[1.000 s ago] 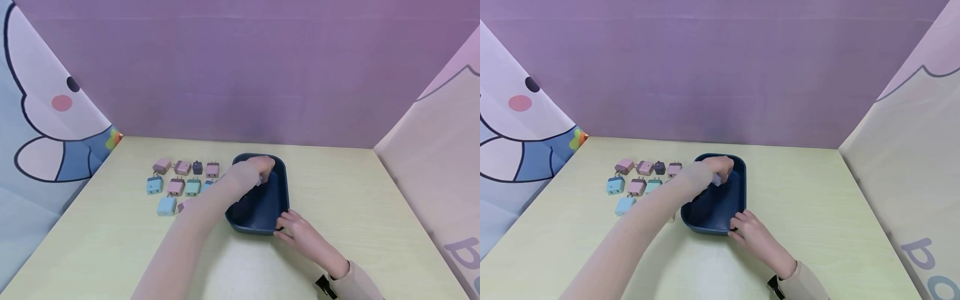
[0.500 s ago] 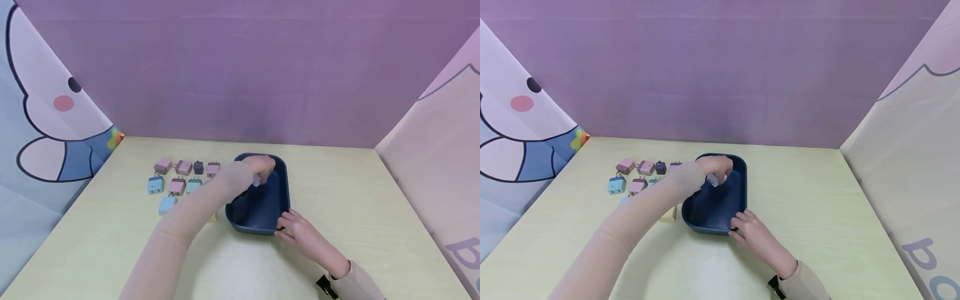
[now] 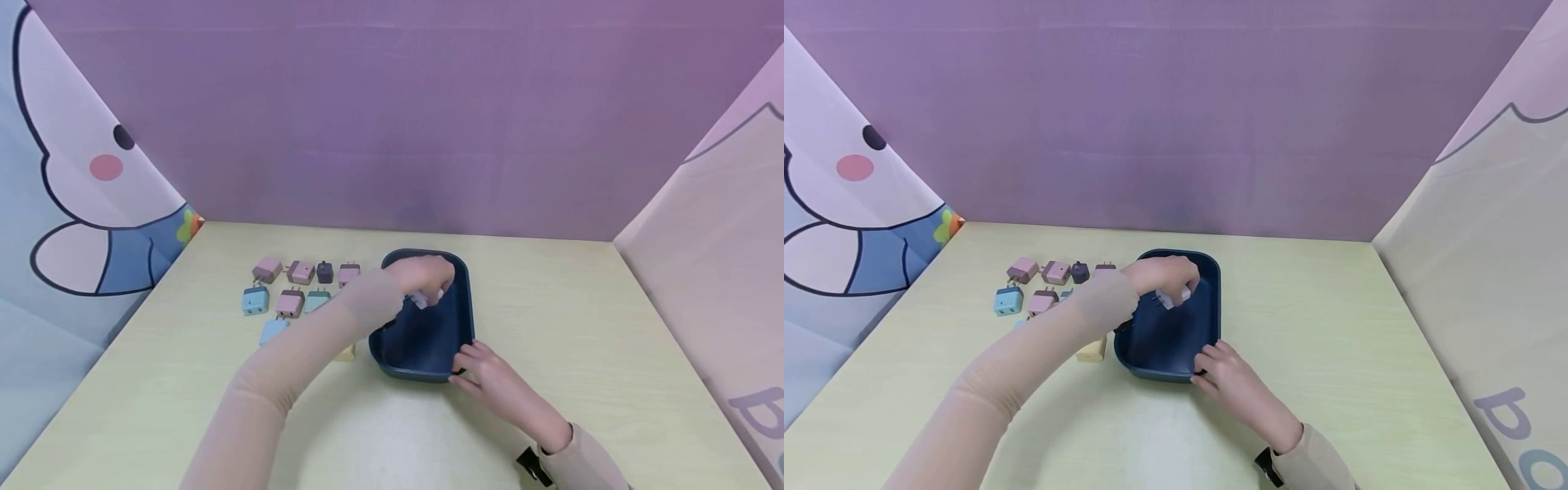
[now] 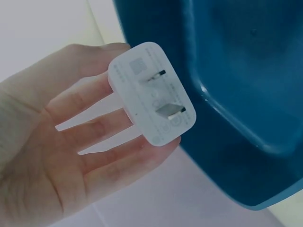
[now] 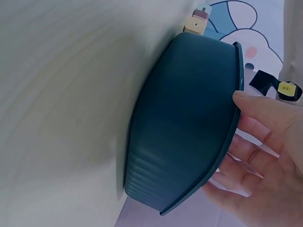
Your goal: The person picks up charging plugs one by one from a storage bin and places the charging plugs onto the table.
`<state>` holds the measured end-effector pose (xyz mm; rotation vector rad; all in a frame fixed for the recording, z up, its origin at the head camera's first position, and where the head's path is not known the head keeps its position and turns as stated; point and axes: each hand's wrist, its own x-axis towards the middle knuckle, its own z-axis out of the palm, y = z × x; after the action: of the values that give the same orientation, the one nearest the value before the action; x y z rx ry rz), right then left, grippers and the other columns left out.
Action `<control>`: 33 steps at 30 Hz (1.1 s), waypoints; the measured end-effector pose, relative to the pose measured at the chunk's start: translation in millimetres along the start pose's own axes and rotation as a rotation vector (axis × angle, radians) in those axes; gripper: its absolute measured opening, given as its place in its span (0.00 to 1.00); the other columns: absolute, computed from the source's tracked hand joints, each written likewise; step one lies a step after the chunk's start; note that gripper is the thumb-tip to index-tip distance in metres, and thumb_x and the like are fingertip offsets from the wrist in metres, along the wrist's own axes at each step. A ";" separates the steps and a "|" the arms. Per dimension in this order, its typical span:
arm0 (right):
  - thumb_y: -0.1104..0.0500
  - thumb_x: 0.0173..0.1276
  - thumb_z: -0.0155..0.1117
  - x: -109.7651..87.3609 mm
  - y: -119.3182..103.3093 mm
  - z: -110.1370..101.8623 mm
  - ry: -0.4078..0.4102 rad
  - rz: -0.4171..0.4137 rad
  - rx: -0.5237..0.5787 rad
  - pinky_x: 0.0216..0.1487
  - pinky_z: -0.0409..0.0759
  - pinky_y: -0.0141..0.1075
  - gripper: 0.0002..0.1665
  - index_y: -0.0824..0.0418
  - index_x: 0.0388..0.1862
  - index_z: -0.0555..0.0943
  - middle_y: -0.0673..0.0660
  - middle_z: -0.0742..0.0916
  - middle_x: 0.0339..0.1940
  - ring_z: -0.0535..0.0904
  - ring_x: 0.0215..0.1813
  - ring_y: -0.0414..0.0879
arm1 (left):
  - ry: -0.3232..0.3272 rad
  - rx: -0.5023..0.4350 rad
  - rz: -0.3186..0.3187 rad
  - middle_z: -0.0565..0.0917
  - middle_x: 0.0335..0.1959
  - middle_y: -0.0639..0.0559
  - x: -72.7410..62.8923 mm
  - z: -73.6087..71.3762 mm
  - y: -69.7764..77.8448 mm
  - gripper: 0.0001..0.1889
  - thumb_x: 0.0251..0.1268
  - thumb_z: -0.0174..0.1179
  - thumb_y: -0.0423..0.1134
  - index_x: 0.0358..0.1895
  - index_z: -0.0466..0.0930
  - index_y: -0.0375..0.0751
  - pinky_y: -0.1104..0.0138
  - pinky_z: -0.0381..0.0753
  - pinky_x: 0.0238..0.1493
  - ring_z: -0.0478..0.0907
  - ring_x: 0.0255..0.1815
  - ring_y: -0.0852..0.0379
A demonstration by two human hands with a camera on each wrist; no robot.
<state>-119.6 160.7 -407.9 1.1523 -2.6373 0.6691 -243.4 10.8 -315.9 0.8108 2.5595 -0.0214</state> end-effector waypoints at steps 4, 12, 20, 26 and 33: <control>0.62 0.53 0.65 0.1 0.0 -0.3 -0.001 0.002 0.004 0.31 0.70 0.29 0.06 0.56 0.24 0.76 0.46 0.76 0.26 0.66 0.32 0.38 | 0.011 -0.013 0.004 0.76 0.33 0.56 -8.3 -0.8 2.1 0.05 0.54 0.58 0.32 0.33 0.77 0.47 0.70 0.74 0.28 0.74 0.31 0.59; 0.62 0.52 0.66 -0.6 1.7 0.7 0.017 -0.013 -0.010 0.31 0.70 0.30 0.07 0.56 0.24 0.75 0.46 0.76 0.25 0.66 0.32 0.38 | 0.045 -0.044 0.021 0.75 0.34 0.56 -23.5 1.2 4.8 0.07 0.54 0.59 0.33 0.35 0.75 0.48 0.71 0.74 0.31 0.73 0.33 0.59; 0.62 0.52 0.66 -0.4 0.9 0.3 0.016 -0.015 -0.006 0.32 0.71 0.30 0.06 0.56 0.24 0.76 0.46 0.76 0.25 0.67 0.31 0.38 | 0.059 -0.050 0.032 0.76 0.38 0.54 -35.8 4.7 4.5 0.12 0.53 0.60 0.34 0.43 0.76 0.45 0.72 0.75 0.32 0.73 0.34 0.59; 0.62 0.52 0.66 0.1 1.3 0.9 0.018 -0.018 -0.005 0.31 0.70 0.30 0.07 0.56 0.23 0.76 0.46 0.76 0.25 0.66 0.31 0.38 | 0.102 -0.036 0.058 0.77 0.40 0.53 -44.9 5.8 3.0 0.14 0.52 0.62 0.34 0.44 0.76 0.43 0.71 0.75 0.34 0.73 0.34 0.59; 0.62 0.51 0.67 -0.8 1.9 1.8 0.032 -0.027 -0.013 0.31 0.71 0.29 0.07 0.57 0.23 0.76 0.46 0.76 0.25 0.67 0.31 0.38 | 0.135 -0.007 0.084 0.77 0.42 0.52 -52.9 7.6 -2.8 0.15 0.52 0.62 0.35 0.45 0.77 0.43 0.70 0.75 0.37 0.72 0.37 0.59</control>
<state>-120.4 161.5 -410.5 1.1620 -2.5912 0.6581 -203.5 -21.4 -300.6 0.9461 2.6469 0.0706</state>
